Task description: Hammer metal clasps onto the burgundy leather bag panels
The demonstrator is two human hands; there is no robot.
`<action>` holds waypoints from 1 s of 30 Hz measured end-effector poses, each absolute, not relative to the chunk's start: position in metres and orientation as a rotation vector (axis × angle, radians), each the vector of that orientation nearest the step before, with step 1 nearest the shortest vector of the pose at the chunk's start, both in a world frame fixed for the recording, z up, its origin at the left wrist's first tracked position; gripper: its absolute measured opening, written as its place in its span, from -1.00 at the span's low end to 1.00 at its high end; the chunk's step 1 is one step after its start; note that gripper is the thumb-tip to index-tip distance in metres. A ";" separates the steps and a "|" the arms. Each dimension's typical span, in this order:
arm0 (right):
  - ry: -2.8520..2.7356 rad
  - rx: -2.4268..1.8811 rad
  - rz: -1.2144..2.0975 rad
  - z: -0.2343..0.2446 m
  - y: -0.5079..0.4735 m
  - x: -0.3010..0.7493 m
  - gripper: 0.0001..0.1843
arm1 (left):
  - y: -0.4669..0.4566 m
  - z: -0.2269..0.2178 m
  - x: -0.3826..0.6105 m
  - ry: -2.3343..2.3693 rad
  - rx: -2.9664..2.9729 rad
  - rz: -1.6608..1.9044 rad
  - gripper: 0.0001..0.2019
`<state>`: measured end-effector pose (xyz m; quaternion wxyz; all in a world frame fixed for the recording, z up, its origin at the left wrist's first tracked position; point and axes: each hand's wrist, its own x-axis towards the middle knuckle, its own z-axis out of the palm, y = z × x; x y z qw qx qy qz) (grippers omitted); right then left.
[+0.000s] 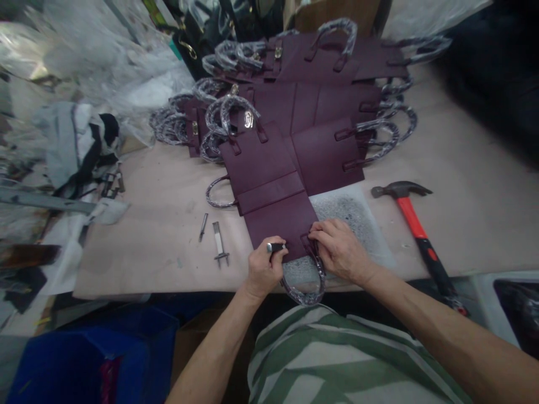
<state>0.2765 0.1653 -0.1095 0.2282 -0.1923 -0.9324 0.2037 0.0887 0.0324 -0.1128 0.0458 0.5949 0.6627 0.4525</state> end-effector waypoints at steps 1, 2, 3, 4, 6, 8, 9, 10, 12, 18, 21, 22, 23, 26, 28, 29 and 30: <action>-2.568 -0.529 0.557 -0.109 0.165 0.277 -0.73 | 0.033 -0.113 0.089 2.017 1.819 1.385 -0.91; -2.567 -0.526 0.553 -0.109 0.165 0.277 -0.73 | 0.033 -0.113 0.089 2.006 1.826 1.400 -0.91; -2.567 -0.524 0.552 -0.109 0.165 0.277 -0.73 | 0.033 -0.113 0.089 1.992 1.839 1.421 -0.90; -2.566 -0.523 0.551 -0.108 0.165 0.277 -0.73 | 0.032 -0.113 0.090 1.978 1.854 1.443 -0.89; -2.567 -0.519 0.553 -0.108 0.165 0.277 -0.72 | 0.032 -0.114 0.090 1.958 1.878 1.475 -0.89; -2.565 -0.521 0.561 -0.108 0.165 0.277 -0.73 | 0.032 -0.114 0.091 1.975 1.879 1.479 -0.91; -2.563 -0.524 0.568 -0.108 0.166 0.277 -0.73 | 0.031 -0.114 0.091 1.992 1.871 1.472 -0.92; -2.562 -0.526 0.573 -0.108 0.166 0.277 -0.74 | 0.031 -0.113 0.090 2.005 1.861 1.465 -0.92; -2.556 -0.530 0.580 -0.109 0.166 0.277 -0.75 | 0.032 -0.113 0.089 2.012 1.853 1.458 -0.92; -2.393 -0.546 0.670 -0.109 0.165 0.277 -0.75 | 0.033 -0.113 0.087 1.979 1.821 1.492 -0.94; -2.250 -0.713 0.566 -0.106 0.169 0.292 -0.78 | 0.032 -0.114 0.086 1.970 1.770 1.510 -0.94; -2.222 -0.793 0.486 -0.106 0.173 0.301 -0.79 | 0.032 -0.115 0.086 1.963 1.763 1.511 -0.93; -2.208 -0.870 0.393 -0.105 0.177 0.311 -0.80 | 0.032 -0.115 0.086 1.955 1.759 1.517 -0.93; -2.198 -1.069 0.122 -0.108 0.195 0.350 -0.80 | 0.031 -0.116 0.085 1.934 1.744 1.548 -0.92; -2.208 -1.215 0.038 -0.113 0.204 0.374 -0.79 | 0.030 -0.116 0.085 1.923 1.729 1.563 -0.92; -2.221 -1.282 0.037 -0.116 0.207 0.383 -0.78 | 0.030 -0.116 0.085 1.913 1.732 1.567 -0.91; -2.237 -1.329 0.052 -0.119 0.208 0.390 -0.77 | 0.029 -0.117 0.085 1.900 1.746 1.564 -0.90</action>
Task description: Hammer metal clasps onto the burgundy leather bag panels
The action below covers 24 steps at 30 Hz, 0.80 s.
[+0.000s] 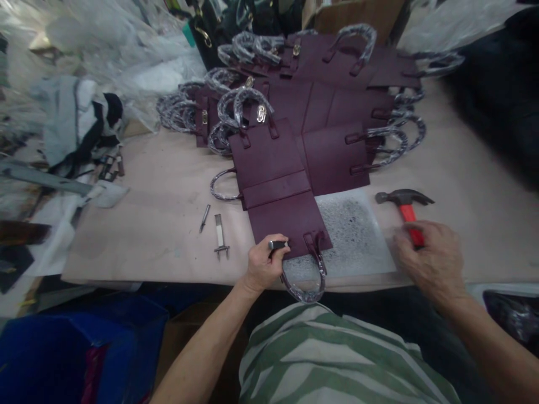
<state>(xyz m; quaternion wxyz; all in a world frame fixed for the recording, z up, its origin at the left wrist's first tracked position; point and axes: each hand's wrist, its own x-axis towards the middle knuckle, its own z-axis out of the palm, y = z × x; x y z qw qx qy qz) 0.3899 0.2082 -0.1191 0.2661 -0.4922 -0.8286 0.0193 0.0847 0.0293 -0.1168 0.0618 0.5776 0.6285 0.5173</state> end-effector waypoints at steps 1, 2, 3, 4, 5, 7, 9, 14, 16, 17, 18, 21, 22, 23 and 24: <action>-2.254 -1.352 0.067 -0.122 0.208 0.394 -0.75 | 0.029 -0.117 0.085 1.887 1.768 1.562 -0.89; -2.266 -1.356 0.067 -0.125 0.207 0.396 -0.73 | 0.028 -0.118 0.084 1.876 1.793 1.561 -0.88; -2.264 -1.357 0.043 -0.128 0.204 0.396 -0.71 | 0.028 -0.118 0.085 1.867 1.816 1.563 -0.88; -2.262 -1.365 0.008 -0.129 0.202 0.394 -0.69 | 0.027 -0.118 0.085 1.863 1.831 1.568 -0.88; -2.253 -1.386 -0.030 -0.130 0.198 0.391 -0.69 | 0.027 -0.118 0.085 1.870 1.829 1.576 -0.89; -2.221 -1.408 -0.076 -0.126 0.191 0.380 -0.70 | 0.027 -0.119 0.086 1.899 1.788 1.590 -0.90; -2.217 -1.333 -0.016 -0.118 0.182 0.366 -0.73 | 0.027 -0.119 0.086 1.916 1.735 1.593 -0.89; -2.390 -0.907 0.333 -0.097 0.161 0.316 -0.78 | 0.027 -0.120 0.087 1.881 1.689 1.612 -0.87; -2.479 -0.814 0.397 -0.096 0.157 0.297 -0.79 | 0.026 -0.119 0.087 1.879 1.673 1.625 -0.88; -2.508 -0.788 0.417 -0.097 0.156 0.290 -0.78 | 0.026 -0.119 0.087 1.887 1.656 1.625 -0.88; -2.527 -0.772 0.433 -0.099 0.155 0.283 -0.77 | 0.025 -0.117 0.087 1.907 1.631 1.615 -0.89; -2.540 -0.757 0.472 -0.105 0.157 0.274 -0.75 | 0.024 -0.113 0.087 1.998 1.518 1.565 -0.93; -2.541 -0.757 0.480 -0.106 0.157 0.273 -0.75 | 0.023 -0.112 0.088 2.015 1.482 1.556 -0.94; -2.545 -0.759 0.485 -0.107 0.157 0.273 -0.74 | 0.023 -0.111 0.088 2.013 1.457 1.554 -0.94; -2.548 -0.763 0.488 -0.107 0.157 0.273 -0.74 | 0.023 -0.111 0.088 1.993 1.447 1.560 -0.93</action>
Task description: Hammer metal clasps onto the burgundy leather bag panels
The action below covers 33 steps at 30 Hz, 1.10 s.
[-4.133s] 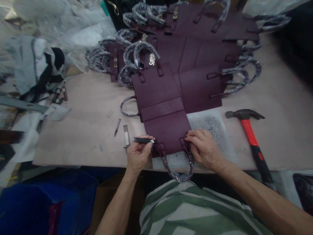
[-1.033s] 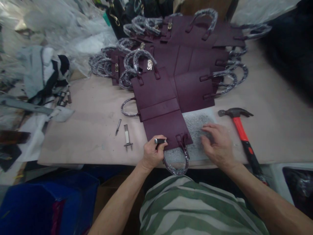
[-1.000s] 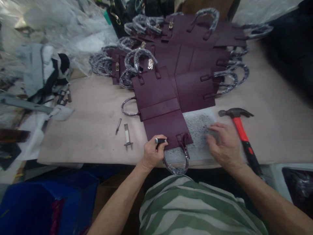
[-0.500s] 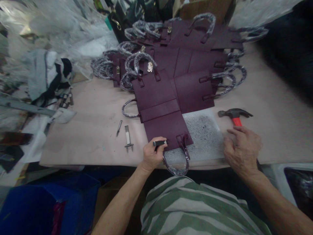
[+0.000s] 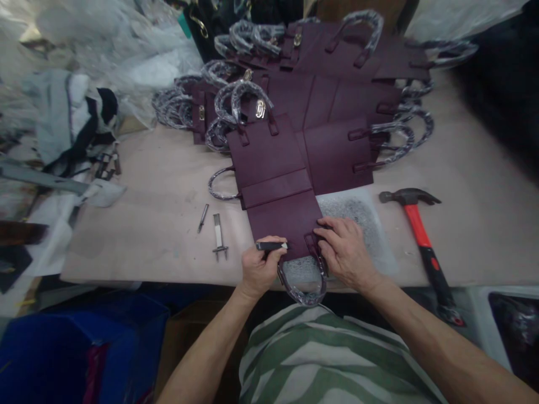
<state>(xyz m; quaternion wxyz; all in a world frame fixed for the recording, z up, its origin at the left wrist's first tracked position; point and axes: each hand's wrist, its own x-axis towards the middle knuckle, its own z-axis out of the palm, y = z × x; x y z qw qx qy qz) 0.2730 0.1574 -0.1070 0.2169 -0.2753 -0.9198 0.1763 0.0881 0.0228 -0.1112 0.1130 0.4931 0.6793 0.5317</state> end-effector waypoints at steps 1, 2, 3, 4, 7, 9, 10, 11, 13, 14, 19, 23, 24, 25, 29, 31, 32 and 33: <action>-2.554 -0.769 0.490 -0.107 0.157 0.273 -0.73 | 0.023 -0.111 0.089 1.964 1.447 1.575 -0.92; -2.558 -0.776 0.490 -0.106 0.157 0.274 -0.73 | 0.023 -0.112 0.089 1.935 1.453 1.586 -0.90; -2.563 -0.780 0.491 -0.106 0.157 0.274 -0.73 | 0.023 -0.112 0.090 1.910 1.460 1.598 -0.89; -2.566 -0.783 0.493 -0.106 0.157 0.274 -0.72 | 0.024 -0.112 0.090 1.890 1.467 1.610 -0.88; -2.567 -0.785 0.504 -0.105 0.156 0.274 -0.72 | 0.027 -0.112 0.092 1.868 1.504 1.617 -0.89; -2.565 -0.785 0.504 -0.106 0.157 0.274 -0.73 | 0.030 -0.110 0.093 1.883 1.543 1.607 -0.90; -2.565 -0.785 0.501 -0.106 0.157 0.274 -0.73 | 0.031 -0.109 0.093 1.898 1.561 1.599 -0.90; -2.566 -0.784 0.497 -0.106 0.157 0.275 -0.73 | 0.032 -0.108 0.094 1.915 1.576 1.593 -0.90; -2.568 -0.782 0.495 -0.105 0.157 0.275 -0.73 | 0.034 -0.107 0.094 1.944 1.591 1.581 -0.91; -2.567 -0.782 0.497 -0.105 0.156 0.275 -0.73 | 0.034 -0.107 0.095 1.954 1.595 1.575 -0.92; -2.553 -0.784 0.506 -0.105 0.156 0.275 -0.74 | 0.036 -0.108 0.096 1.991 1.620 1.551 -0.93; -2.546 -0.785 0.510 -0.105 0.156 0.274 -0.74 | 0.037 -0.107 0.097 2.026 1.696 1.497 -0.94; -2.546 -0.787 0.512 -0.105 0.156 0.274 -0.74 | 0.037 -0.107 0.097 2.031 1.710 1.486 -0.94; -2.547 -0.790 0.513 -0.105 0.156 0.275 -0.74 | 0.038 -0.106 0.098 2.036 1.719 1.483 -0.93; -2.537 -0.788 0.516 -0.105 0.156 0.275 -0.74 | 0.043 -0.106 0.101 2.022 1.773 1.454 -0.93; -2.514 -0.784 0.540 -0.105 0.156 0.274 -0.75 | 0.045 -0.106 0.102 2.008 1.796 1.430 -0.93; -2.495 -0.775 0.563 -0.105 0.156 0.275 -0.76 | 0.046 -0.106 0.103 2.006 1.791 1.422 -0.93; -2.472 -0.757 0.589 -0.105 0.157 0.276 -0.77 | 0.046 -0.106 0.103 2.010 1.776 1.421 -0.93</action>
